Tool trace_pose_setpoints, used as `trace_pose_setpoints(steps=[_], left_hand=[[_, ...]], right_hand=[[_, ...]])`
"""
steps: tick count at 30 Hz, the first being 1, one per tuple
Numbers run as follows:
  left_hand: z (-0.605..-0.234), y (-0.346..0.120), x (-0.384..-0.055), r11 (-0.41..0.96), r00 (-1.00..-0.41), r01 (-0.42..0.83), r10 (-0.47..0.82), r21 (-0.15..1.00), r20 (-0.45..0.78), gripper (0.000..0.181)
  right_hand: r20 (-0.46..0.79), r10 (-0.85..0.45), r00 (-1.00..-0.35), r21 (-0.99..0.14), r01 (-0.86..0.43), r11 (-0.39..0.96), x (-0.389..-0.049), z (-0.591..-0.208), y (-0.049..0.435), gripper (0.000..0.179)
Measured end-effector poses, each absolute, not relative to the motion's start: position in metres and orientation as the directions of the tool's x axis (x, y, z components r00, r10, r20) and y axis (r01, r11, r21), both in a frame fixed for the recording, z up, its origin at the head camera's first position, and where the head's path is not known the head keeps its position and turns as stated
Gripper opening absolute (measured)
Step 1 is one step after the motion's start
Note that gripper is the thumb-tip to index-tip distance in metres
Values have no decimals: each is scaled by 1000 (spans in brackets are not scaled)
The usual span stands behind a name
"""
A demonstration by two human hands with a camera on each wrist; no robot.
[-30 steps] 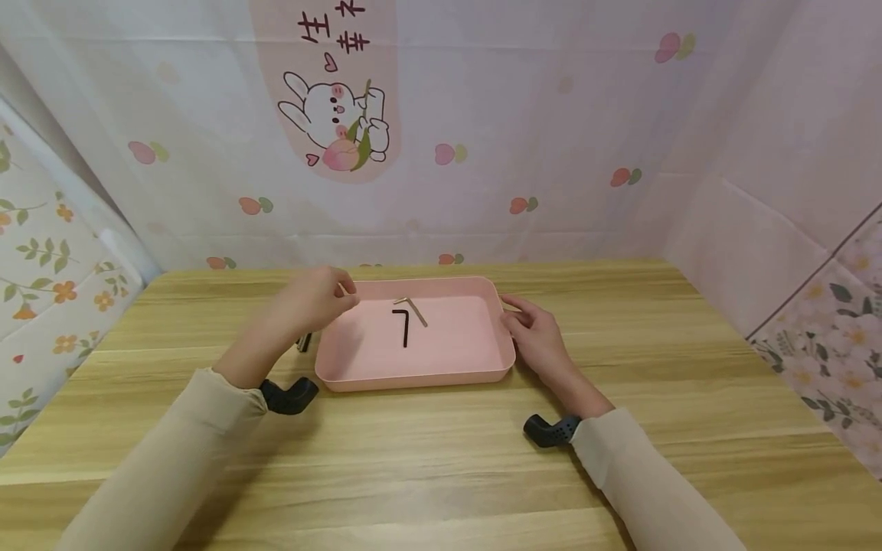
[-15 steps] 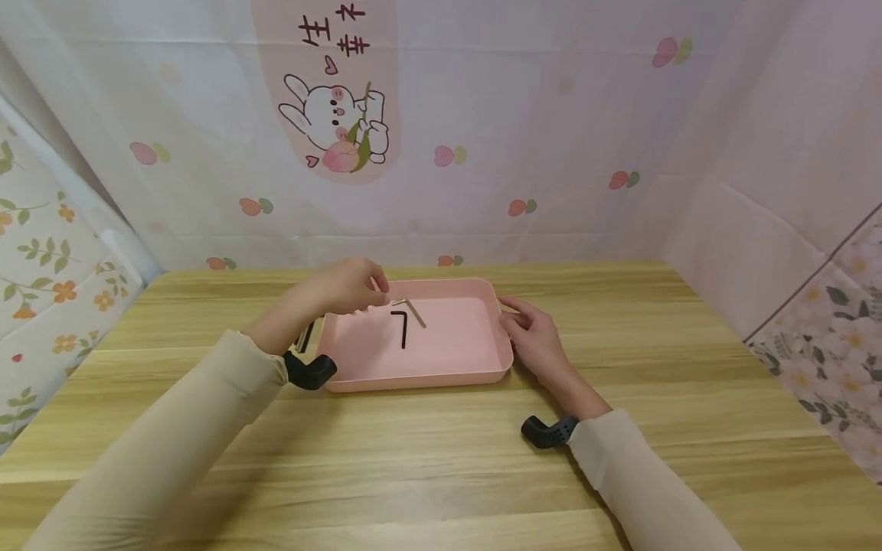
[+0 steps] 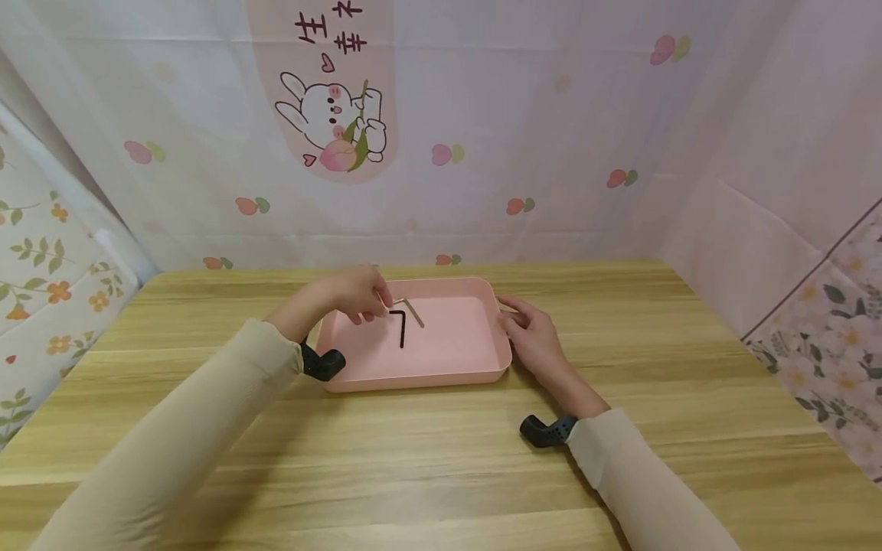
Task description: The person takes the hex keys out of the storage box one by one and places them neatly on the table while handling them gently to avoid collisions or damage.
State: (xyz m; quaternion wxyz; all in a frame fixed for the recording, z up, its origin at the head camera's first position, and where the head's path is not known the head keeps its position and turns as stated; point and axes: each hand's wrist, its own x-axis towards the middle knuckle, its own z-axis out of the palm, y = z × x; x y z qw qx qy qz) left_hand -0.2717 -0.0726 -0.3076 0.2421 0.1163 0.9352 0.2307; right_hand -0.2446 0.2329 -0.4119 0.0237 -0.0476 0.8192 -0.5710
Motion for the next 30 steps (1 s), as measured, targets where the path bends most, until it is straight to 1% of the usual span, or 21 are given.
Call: trace_pose_setpoints(steps=[5, 16, 17, 23, 27, 30], left_hand=[[-313, -68, -276, 871, -847, 112, 336, 478, -413, 13], [-321, -63, -283, 880, -855, 101, 315, 463, -412, 37], [-322, -63, -283, 881, -858, 99, 311, 462, -409, 38], [-329, -61, -286, 886, -866, 113, 310, 449, -394, 30], [-335, -58, -289, 884, -872, 114, 307, 453, -381, 34], [-338, -55, -290, 882, -884, 85, 281, 463, -373, 35]], right_hand=[[11, -103, -995, -940, -46, 338, -245, -413, 234, 50], [10, -104, -995, -940, -45, 337, -245, -412, 233, 50], [9, -105, -994, -941, -44, 335, -245, -412, 232, 50], [13, -114, -993, -943, -50, 330, -245, -412, 232, 50], [23, -117, -993, -943, -60, 327, -245, -412, 232, 49], [24, -118, -993, -945, -62, 322, -245, -412, 232, 48]])
